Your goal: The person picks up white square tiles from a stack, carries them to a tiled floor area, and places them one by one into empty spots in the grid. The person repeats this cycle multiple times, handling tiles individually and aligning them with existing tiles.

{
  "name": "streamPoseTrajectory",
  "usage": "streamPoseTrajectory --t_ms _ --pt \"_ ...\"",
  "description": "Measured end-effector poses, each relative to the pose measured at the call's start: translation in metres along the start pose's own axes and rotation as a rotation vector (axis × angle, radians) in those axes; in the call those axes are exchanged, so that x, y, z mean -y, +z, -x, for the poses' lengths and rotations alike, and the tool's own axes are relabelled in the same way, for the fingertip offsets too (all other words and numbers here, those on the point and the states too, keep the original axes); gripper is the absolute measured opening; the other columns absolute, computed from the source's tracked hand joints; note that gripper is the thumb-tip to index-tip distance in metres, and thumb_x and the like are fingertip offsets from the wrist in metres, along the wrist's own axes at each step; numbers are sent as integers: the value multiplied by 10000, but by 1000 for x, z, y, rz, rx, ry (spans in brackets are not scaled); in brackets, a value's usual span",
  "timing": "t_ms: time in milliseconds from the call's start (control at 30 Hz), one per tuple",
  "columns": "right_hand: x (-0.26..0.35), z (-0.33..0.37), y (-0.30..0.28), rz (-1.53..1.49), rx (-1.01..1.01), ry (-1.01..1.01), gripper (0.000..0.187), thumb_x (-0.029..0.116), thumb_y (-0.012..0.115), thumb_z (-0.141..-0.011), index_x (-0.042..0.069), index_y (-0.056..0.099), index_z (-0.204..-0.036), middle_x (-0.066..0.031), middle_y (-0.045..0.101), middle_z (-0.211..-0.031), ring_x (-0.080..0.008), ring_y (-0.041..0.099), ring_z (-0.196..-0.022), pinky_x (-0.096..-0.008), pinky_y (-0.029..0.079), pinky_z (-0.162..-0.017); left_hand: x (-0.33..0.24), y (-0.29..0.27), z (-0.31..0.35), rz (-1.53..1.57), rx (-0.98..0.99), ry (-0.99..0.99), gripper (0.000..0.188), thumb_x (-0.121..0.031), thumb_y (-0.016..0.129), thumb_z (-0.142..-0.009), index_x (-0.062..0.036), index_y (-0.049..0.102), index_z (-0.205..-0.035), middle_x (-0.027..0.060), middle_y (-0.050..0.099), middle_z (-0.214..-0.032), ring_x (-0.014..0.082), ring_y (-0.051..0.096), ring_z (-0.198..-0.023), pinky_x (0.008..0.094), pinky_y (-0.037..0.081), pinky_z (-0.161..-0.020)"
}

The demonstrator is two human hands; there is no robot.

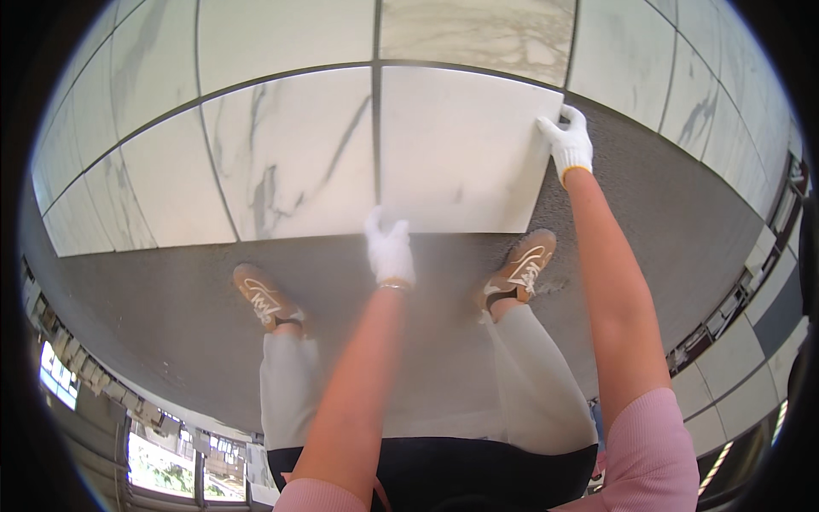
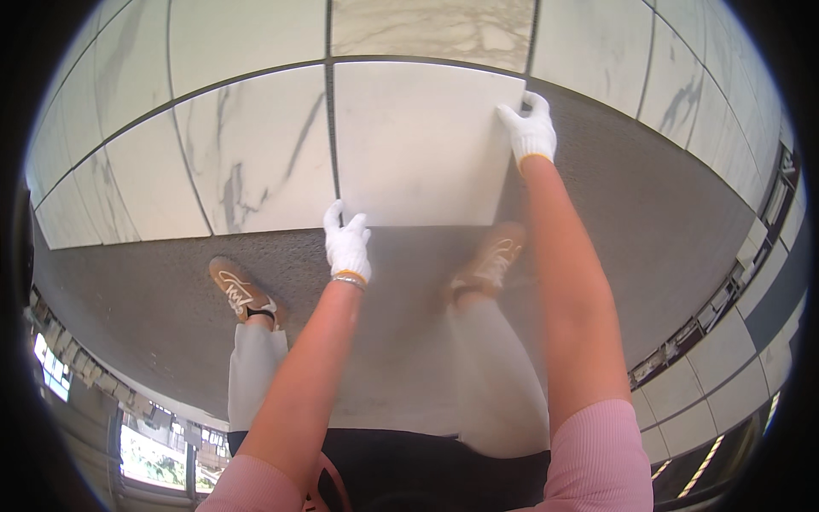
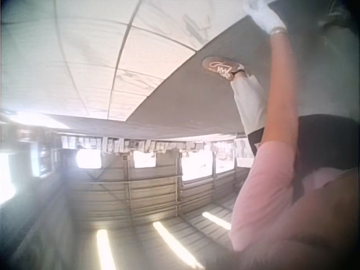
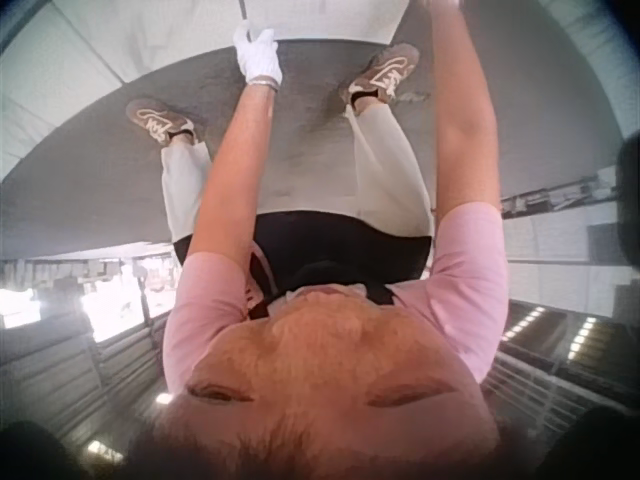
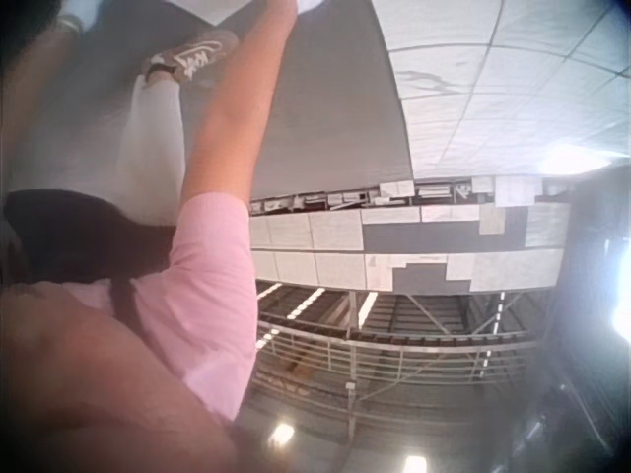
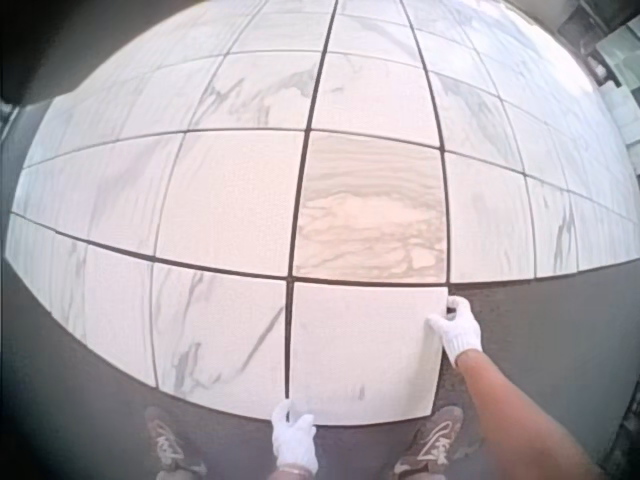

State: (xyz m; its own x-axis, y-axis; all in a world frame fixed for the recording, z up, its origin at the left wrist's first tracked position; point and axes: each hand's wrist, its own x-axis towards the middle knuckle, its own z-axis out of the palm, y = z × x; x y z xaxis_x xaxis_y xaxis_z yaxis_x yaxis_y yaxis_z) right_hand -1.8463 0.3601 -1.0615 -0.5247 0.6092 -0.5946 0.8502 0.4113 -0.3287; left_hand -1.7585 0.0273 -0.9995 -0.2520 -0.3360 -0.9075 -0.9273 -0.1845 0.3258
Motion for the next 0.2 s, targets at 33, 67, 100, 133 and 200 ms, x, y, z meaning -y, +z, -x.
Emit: streamPoseTrajectory --t_ms 33,67,100,133,200 --pt "-6 6 2 -3 -20 -42 754 412 799 -765 88 558 -1402 -173 676 -1270 -291 656 -1161 -395 496 -1005 -1 -1 2 6 0 -26 644 -45 634 -899 -68 426 -1508 108 560 -1341 184 575 -1064 339 493 -933" --pt "-14 13 4 12 -24 -55 779 403 804 -762 93 541 -1427 -169 661 -1301 -293 649 -1175 -396 489 -1025 -2 -2 3 -41 -22 -87 627 -50 634 -908 -82 446 -1505 119 583 -1314 207 590 -1076 346 499 -945" --pt "-21 17 7 21 -32 -68 806 395 808 -758 98 523 -1451 -165 645 -1332 -295 643 -1188 -397 482 -1045 -5 -10 3 -37 9 -84 633 -51 637 -910 -90 443 -1511 127 583 -1317 218 593 -1084 351 500 -954" --pt "-29 21 12 38 -31 -88 784 344 793 -793 98 494 -1474 -175 620 -1370 -308 622 -1225 -397 471 -1070 -6 -20 3 -32 40 -85 639 -52 639 -912 -99 441 -1517 134 583 -1319 229 597 -1092 357 502 -963" --pt "-44 29 27 65 -31 -115 750 242 764 -861 97 438 -1520 -193 569 -1445 -333 582 -1297 -398 449 -1119 -9 -44 4 -57 34 -96 663 -80 676 -913 -127 437 -1530 155 574 -1346 255 604 -1110 374 502 -991"
